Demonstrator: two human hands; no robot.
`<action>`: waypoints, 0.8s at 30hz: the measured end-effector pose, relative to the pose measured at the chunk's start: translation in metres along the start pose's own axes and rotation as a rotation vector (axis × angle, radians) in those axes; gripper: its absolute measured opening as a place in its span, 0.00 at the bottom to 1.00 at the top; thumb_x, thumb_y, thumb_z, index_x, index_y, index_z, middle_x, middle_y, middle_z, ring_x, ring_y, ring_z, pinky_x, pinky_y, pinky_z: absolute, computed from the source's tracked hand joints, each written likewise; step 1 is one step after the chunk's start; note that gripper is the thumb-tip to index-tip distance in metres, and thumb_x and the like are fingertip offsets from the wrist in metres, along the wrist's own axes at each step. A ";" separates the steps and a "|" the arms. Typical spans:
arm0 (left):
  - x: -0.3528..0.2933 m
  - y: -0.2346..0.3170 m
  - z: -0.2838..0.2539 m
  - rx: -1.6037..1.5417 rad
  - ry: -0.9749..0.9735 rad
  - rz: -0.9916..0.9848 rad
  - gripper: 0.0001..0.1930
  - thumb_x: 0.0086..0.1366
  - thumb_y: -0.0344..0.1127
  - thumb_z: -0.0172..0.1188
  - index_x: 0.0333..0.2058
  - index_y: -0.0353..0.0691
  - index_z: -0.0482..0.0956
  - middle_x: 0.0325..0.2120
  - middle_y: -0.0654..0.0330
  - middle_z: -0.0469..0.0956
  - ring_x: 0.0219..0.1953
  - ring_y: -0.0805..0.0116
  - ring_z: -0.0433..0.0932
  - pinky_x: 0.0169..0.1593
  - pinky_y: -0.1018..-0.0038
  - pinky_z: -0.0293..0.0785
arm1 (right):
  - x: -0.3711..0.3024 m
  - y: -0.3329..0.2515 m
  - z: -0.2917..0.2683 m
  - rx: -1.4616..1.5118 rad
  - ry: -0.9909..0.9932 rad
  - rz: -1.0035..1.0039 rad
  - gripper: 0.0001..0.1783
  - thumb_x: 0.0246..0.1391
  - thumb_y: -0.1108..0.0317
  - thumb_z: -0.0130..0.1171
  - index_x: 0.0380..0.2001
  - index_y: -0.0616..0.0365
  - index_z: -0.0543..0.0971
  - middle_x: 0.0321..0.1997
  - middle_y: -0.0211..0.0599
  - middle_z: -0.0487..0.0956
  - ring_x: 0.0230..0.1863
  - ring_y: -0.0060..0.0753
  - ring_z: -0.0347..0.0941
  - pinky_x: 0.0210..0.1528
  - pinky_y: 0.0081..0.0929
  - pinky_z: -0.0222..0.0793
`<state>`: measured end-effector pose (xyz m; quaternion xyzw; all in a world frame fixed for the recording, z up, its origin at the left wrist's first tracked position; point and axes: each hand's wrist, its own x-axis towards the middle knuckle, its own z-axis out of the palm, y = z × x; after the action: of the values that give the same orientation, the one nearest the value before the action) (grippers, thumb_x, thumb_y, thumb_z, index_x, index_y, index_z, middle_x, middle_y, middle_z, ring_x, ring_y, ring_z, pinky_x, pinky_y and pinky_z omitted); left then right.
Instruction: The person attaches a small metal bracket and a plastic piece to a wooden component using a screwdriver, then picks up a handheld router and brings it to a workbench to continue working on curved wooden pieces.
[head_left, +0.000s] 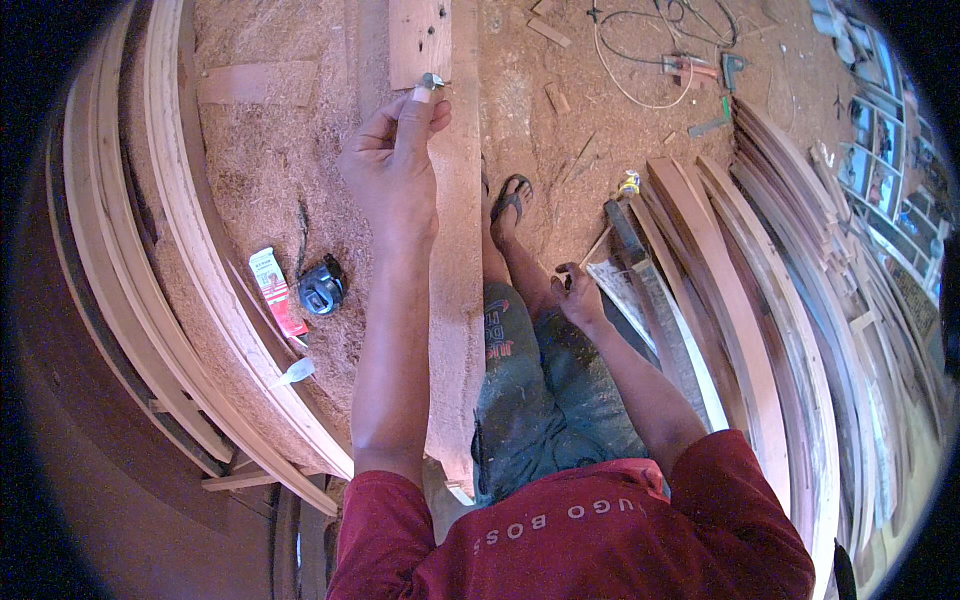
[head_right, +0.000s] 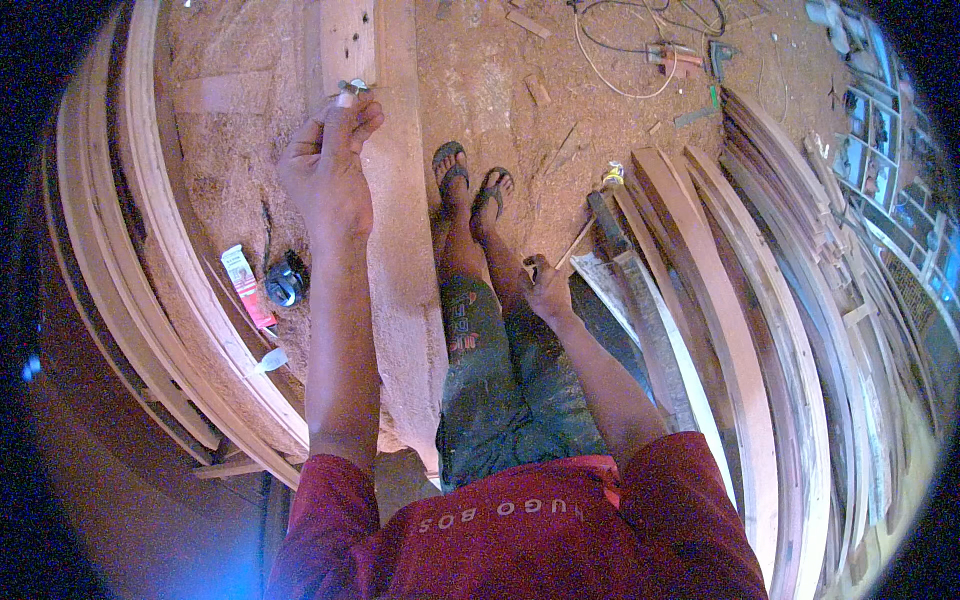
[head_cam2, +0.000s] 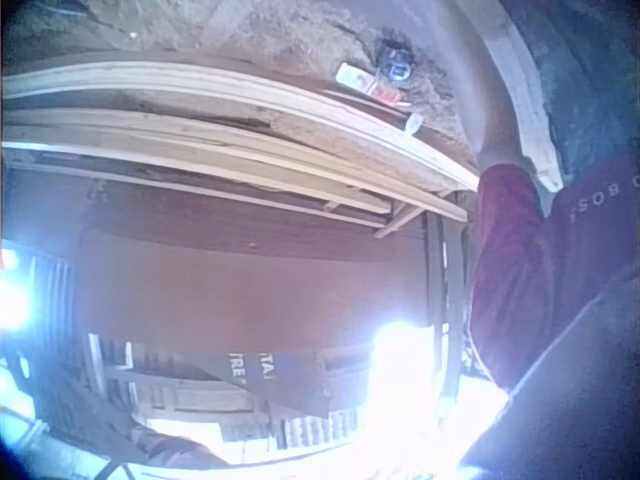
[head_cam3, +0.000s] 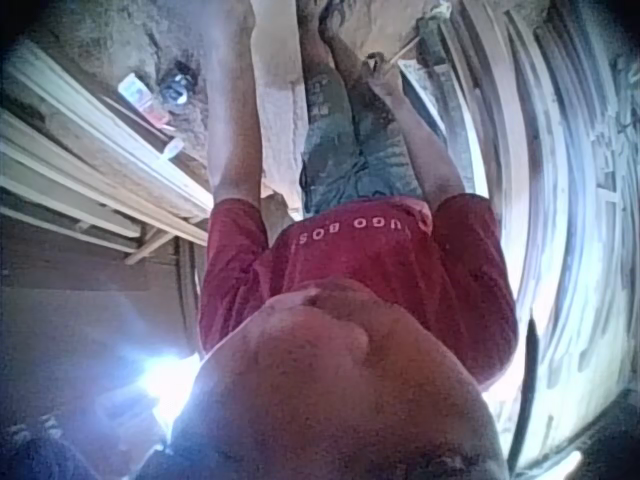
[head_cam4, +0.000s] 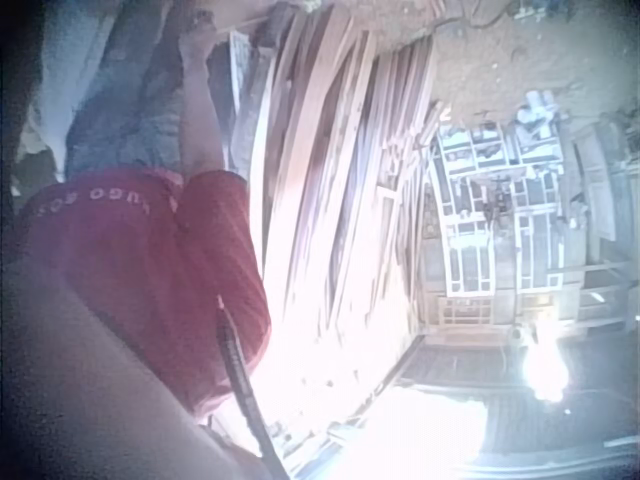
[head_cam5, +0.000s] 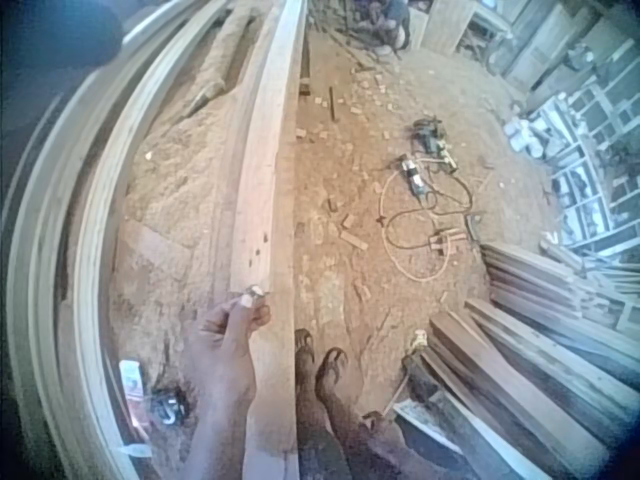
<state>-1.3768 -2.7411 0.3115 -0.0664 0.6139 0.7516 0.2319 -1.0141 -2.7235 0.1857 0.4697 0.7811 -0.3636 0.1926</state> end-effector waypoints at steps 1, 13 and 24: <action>0.000 -0.001 -0.001 0.016 -0.016 0.002 0.09 0.63 0.30 0.59 0.36 0.28 0.80 0.30 0.55 0.81 0.32 0.70 0.80 0.41 0.74 0.78 | 0.001 -0.001 -0.001 0.026 0.030 -0.014 0.14 0.52 0.64 0.57 0.40 0.60 0.75 0.25 0.50 0.78 0.27 0.49 0.76 0.33 0.40 0.72; 0.005 0.000 -0.007 -0.041 -0.073 -0.046 0.09 0.62 0.32 0.60 0.32 0.30 0.82 0.26 0.59 0.80 0.29 0.74 0.78 0.39 0.76 0.76 | 0.059 -0.127 -0.064 0.588 0.336 -0.158 0.11 0.59 0.72 0.45 0.41 0.63 0.75 0.22 0.27 0.68 0.20 0.16 0.64 0.23 0.19 0.63; 0.004 -0.009 -0.005 -0.062 -0.058 0.014 0.08 0.62 0.31 0.60 0.32 0.30 0.82 0.25 0.59 0.80 0.28 0.75 0.77 0.37 0.78 0.75 | 0.082 -0.251 -0.137 0.756 0.311 -0.493 0.15 0.59 0.69 0.47 0.45 0.61 0.76 0.35 0.36 0.76 0.37 0.25 0.70 0.42 0.25 0.66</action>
<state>-1.3776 -2.7434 0.3008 -0.0476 0.5838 0.7734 0.2423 -1.2678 -2.6458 0.3209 0.3566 0.7017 -0.5825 -0.2030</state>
